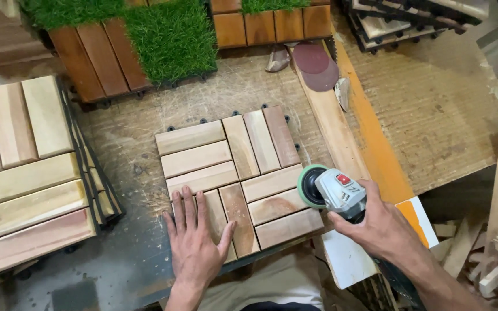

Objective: Sanding the surface of interlocking wooden floor tiles using a handheld orbital sander on a workbench.

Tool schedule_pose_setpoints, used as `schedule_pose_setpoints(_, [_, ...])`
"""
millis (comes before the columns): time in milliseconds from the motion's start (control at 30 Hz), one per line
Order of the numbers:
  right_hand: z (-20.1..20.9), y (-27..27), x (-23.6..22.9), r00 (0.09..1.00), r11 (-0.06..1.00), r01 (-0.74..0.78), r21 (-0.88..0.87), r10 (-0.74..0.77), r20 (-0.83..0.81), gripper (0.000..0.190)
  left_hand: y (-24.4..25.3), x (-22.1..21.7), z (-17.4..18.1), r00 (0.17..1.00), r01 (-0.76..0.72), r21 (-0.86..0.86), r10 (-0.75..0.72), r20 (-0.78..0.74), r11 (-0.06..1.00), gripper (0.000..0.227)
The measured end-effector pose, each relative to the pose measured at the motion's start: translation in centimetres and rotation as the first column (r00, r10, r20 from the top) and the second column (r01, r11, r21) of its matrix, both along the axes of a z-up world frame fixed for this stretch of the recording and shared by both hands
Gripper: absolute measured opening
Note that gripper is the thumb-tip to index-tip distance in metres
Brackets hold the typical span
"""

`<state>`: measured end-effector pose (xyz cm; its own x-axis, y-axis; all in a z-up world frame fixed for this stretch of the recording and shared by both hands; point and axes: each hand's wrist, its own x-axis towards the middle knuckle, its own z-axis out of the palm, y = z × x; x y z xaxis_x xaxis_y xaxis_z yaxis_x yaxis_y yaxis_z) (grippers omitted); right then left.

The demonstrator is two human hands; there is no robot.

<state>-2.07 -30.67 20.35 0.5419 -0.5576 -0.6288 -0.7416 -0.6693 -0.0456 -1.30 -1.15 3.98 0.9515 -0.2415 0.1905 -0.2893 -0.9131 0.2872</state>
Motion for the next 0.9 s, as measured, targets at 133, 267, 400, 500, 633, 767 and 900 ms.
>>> schedule_pose_setpoints(133, [0.2, 0.9, 1.3, 1.0, 1.0, -0.023, 0.009, 0.023, -0.008, 0.088, -0.1, 0.2, 0.2, 1.0, 0.004, 0.009, -0.004, 0.0, 1.0, 0.103])
schedule_pose_setpoints(267, [-0.1, 1.0, 2.8, 0.995, 0.996, -0.092, 0.011, 0.092, 0.033, 0.084, 0.0, 0.0, -0.1, 0.999, -0.018, 0.011, 0.019, -0.034, 1.0, 0.102])
schedule_pose_setpoints(400, [-0.3, 1.2, 4.4, 0.989, 0.991, -0.134, -0.004, 0.134, 0.061, 0.085, 0.0, 0.0, 0.0, 1.0, -0.019, -0.023, 0.019, -0.006, 1.0, 0.101])
schedule_pose_setpoints(500, [0.2, 1.4, 5.8, 0.991, 0.995, -0.102, -0.019, 0.104, 0.088, 0.087, 0.1, 0.1, 0.0, 1.0, -0.017, -0.036, 0.017, 0.009, 0.999, 0.101])
schedule_pose_setpoints(633, [1.2, 1.4, 7.3, 0.993, 0.995, -0.1, -0.008, 0.101, 0.058, 0.083, 0.1, 0.1, 0.0, 1.0, -0.013, -0.018, 0.013, -0.002, 1.0, 0.103])
schedule_pose_setpoints(767, [0.9, 1.7, 8.2, 0.99, 0.993, -0.119, 0.004, 0.118, 0.075, 0.082, 0.0, 0.2, 0.1, 1.0, -0.025, -0.001, 0.025, -0.011, 1.0, 0.103])
schedule_pose_setpoints(900, [0.5, 2.1, 9.5, 0.981, 0.986, -0.164, 0.004, 0.163, 0.108, 0.079, 0.0, 0.3, 0.0, 1.0, -0.018, -0.01, 0.017, -0.022, 1.0, 0.105])
